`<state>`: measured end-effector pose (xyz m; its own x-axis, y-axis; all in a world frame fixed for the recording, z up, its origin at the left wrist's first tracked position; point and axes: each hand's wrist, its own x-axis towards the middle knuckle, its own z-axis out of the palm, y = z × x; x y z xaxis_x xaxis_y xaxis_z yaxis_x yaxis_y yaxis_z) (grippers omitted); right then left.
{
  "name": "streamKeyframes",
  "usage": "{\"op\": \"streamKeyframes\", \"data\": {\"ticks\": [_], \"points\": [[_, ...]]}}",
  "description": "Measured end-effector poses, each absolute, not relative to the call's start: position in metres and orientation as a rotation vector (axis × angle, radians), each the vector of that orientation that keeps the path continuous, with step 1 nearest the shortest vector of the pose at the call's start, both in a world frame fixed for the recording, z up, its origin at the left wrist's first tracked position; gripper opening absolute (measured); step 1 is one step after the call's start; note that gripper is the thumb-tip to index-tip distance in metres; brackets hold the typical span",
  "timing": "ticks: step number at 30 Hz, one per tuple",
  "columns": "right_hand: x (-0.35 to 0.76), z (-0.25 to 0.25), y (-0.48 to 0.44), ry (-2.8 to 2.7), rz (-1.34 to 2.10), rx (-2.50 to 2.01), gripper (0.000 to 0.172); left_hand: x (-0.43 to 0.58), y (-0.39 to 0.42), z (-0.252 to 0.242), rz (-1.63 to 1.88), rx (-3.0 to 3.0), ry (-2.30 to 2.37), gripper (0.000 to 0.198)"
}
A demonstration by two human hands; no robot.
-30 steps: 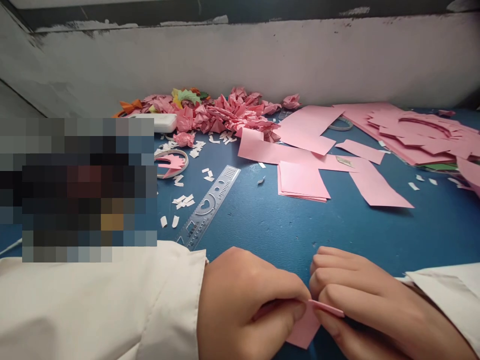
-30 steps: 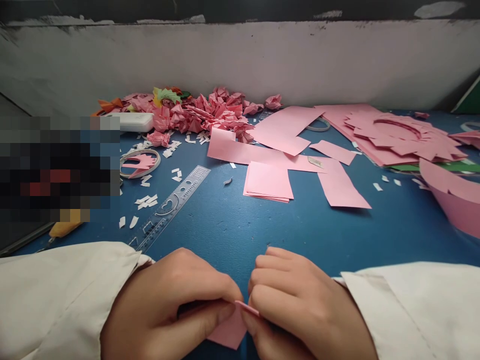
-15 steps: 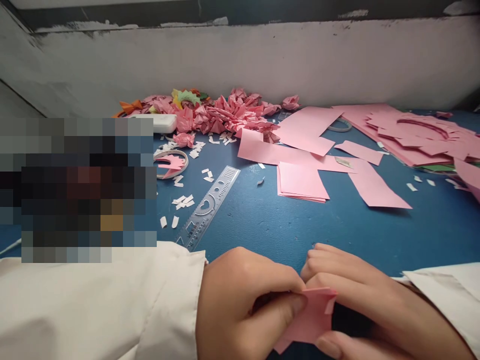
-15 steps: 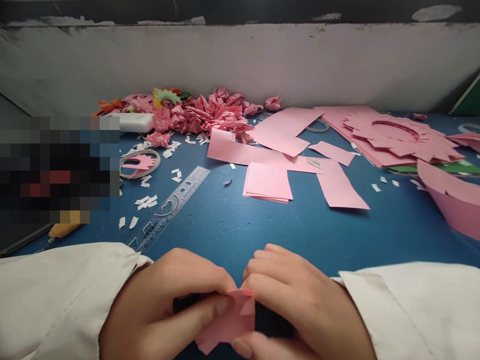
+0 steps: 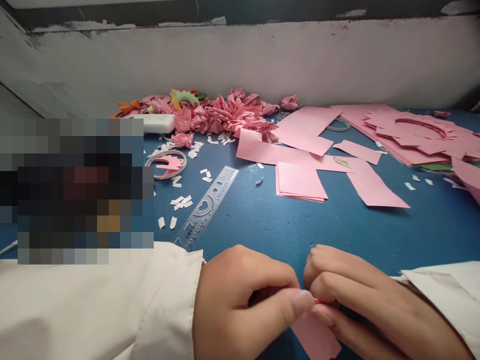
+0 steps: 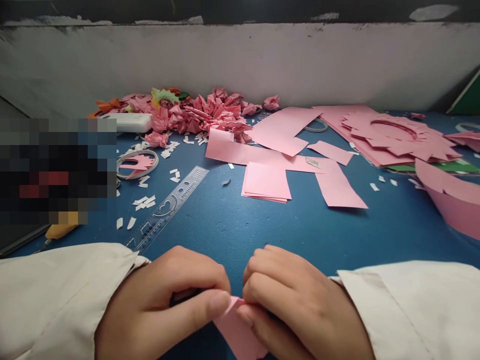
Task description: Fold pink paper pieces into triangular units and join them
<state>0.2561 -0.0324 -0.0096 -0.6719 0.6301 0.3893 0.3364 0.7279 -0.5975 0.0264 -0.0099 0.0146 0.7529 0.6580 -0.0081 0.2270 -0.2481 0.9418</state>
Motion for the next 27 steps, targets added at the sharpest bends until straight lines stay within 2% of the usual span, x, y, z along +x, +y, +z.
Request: {"op": "streamKeyframes", "data": {"ticks": [2, 9, 14, 18, 23, 27], "points": [[0.255, -0.012, -0.035, -2.309, 0.639, -0.779, 0.023, 0.025, -0.005, 0.018, 0.435, 1.916, 0.65, 0.032], [0.255, -0.012, -0.036, -2.175, 0.659, -1.014, 0.022, 0.024, -0.003, 0.01, 0.628, 1.959, 0.706, 0.022], [0.264, -0.009, -0.014, -2.353, 0.426, -0.957, 0.02, 0.02, 0.001, 0.003, 0.643, 2.456, 0.87, 0.031], [0.266, -0.011, -0.005, -2.352, 0.296, -1.015, 0.017, 0.016, 0.005, -0.003, 0.638, 2.637, 0.956, 0.034], [0.265, -0.017, -0.005, -2.368, 0.101, -1.021, 0.014, 0.013, 0.01, -0.002, 0.639, 2.701, 1.062, 0.016], [0.264, -0.019, -0.007, -2.378, -0.024, -0.98, 0.014, 0.012, 0.014, -0.001, 0.626, 2.803, 0.832, 0.029]]}}
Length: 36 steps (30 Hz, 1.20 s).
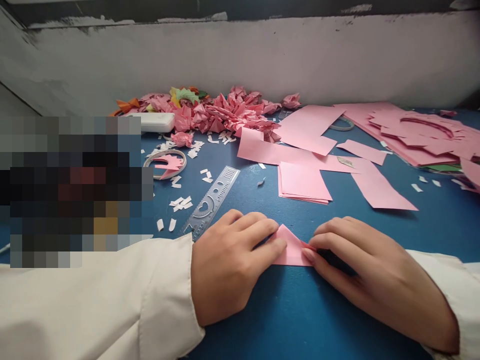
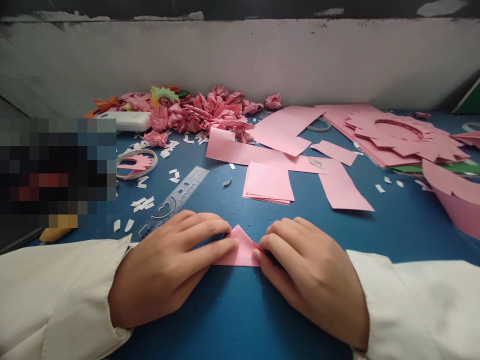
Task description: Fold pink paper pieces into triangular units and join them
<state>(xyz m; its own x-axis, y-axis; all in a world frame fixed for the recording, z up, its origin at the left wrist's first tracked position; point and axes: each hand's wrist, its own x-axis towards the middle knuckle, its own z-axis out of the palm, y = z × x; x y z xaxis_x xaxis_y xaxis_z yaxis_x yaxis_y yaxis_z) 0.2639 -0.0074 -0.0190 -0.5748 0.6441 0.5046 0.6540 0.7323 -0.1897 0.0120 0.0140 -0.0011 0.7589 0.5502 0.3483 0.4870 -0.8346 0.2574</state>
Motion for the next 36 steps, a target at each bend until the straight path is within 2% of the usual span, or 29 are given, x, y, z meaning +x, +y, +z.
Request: {"op": "streamKeyframes", "data": {"ticks": [12, 24, 30, 36], "points": [[0.264, -0.014, -0.011, -2.445, -0.27, -0.826, 0.014, 0.007, 0.018, -0.003, 0.328, 2.821, 0.645, 0.044], [0.269, -0.017, -0.019, -2.575, -0.319, -0.773, 0.01, 0.005, 0.016, -0.005, 0.266, 2.831, 0.659, 0.047], [0.267, -0.017, -0.02, -2.571, -0.187, -0.809, 0.009, 0.005, 0.017, -0.005, 0.251, 2.814, 0.647, 0.046], [0.265, -0.016, -0.016, -2.504, -0.18, -0.871, 0.019, 0.005, 0.016, -0.005, 0.238, 2.828, 0.641, 0.047]]}}
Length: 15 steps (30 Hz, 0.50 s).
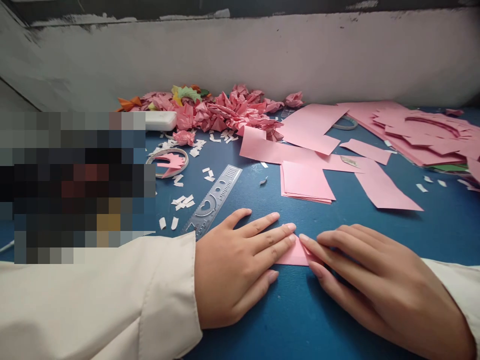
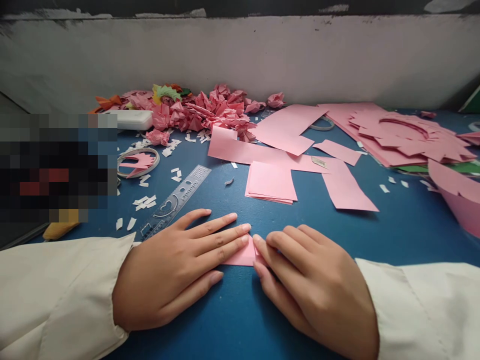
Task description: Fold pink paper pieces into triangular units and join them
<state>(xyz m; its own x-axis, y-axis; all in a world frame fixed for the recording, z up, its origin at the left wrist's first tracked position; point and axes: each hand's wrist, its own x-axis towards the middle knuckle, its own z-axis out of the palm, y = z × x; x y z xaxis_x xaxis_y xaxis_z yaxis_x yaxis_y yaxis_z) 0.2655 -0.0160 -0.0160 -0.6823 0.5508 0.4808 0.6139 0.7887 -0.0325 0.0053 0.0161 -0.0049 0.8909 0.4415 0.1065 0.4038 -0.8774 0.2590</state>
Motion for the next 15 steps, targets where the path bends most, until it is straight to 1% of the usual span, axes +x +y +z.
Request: {"op": "streamKeyframes", "data": {"ticks": [5, 10, 12, 15], "points": [[0.2651, -0.0158, -0.0159, -2.515, -0.174, -0.856, 0.013, 0.0051, 0.0155, -0.0065, 0.27, 2.835, 0.642, 0.048], [0.2641, -0.0145, -0.0112, -2.495, -0.207, -0.847, 0.012, 0.0062, 0.0136, -0.01, 0.31, 2.871, 0.661, 0.048], [0.2651, -0.0141, -0.0092, -2.509, -0.217, -0.824, 0.011, 0.0076, 0.0137, -0.0103, 0.401, 2.895, 0.666, 0.044], [0.268, -0.014, -0.0084, -2.54, -0.225, -0.795, 0.006, 0.0103, 0.0154, -0.0085, 0.629, 2.927, 0.691, 0.035]]}}
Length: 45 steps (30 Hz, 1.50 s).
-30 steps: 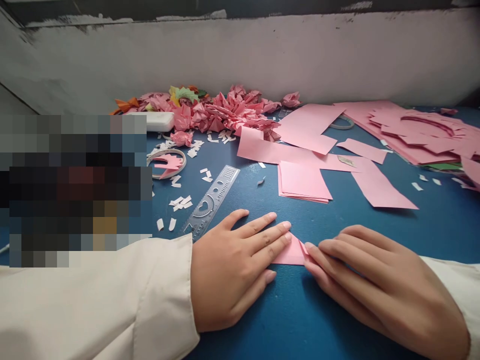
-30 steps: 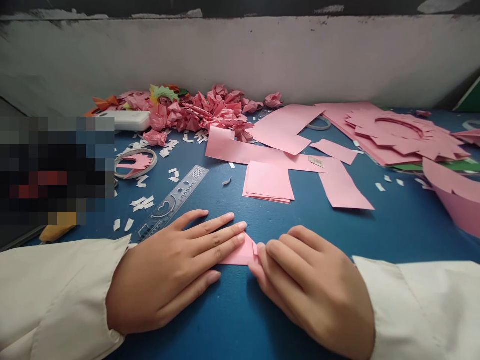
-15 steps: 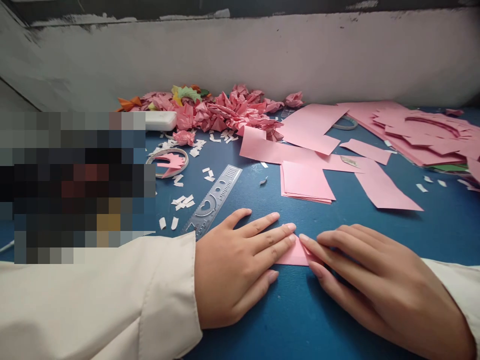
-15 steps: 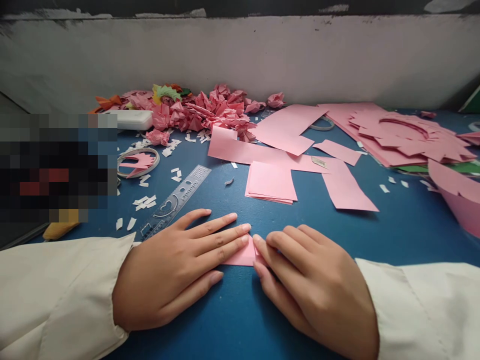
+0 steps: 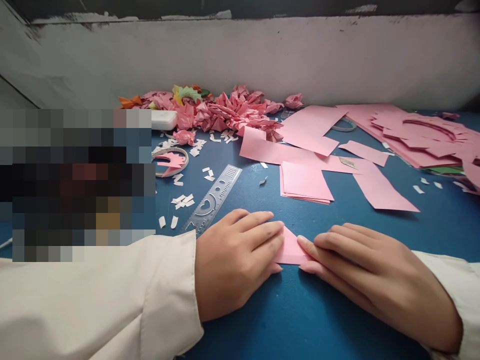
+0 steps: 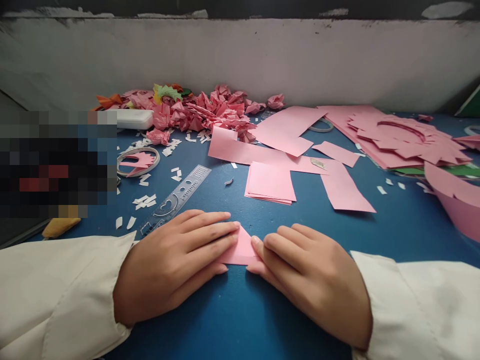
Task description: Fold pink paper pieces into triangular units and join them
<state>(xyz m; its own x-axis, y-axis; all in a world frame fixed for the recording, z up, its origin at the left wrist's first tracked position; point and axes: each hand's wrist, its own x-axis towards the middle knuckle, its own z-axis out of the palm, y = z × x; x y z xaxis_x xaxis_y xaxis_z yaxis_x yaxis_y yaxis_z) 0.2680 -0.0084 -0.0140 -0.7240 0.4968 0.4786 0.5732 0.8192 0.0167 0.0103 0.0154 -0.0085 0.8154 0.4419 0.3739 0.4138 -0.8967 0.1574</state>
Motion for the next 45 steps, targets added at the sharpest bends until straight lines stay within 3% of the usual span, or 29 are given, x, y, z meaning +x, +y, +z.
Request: {"op": "streamKeyframes", "data": {"ticks": [10, 20, 32, 45], "points": [[0.27, -0.016, -0.011, -2.586, -0.227, -0.724, 0.01, 0.011, 0.015, -0.003, 0.763, 3.033, 0.72, 0.029], [0.271, -0.018, -0.014, -2.557, -0.149, -0.718, 0.016, 0.011, 0.014, -0.003, 0.829, 3.044, 0.673, 0.042], [0.269, -0.023, -0.006, -2.452, -0.016, -0.89, 0.009, 0.011, 0.021, -0.007, 0.686, 2.935, 0.786, 0.041], [0.27, -0.023, -0.001, -2.446, 0.049, -0.928, 0.009, 0.008, 0.025, -0.004, 0.627, 2.841, 0.85, 0.021]]}}
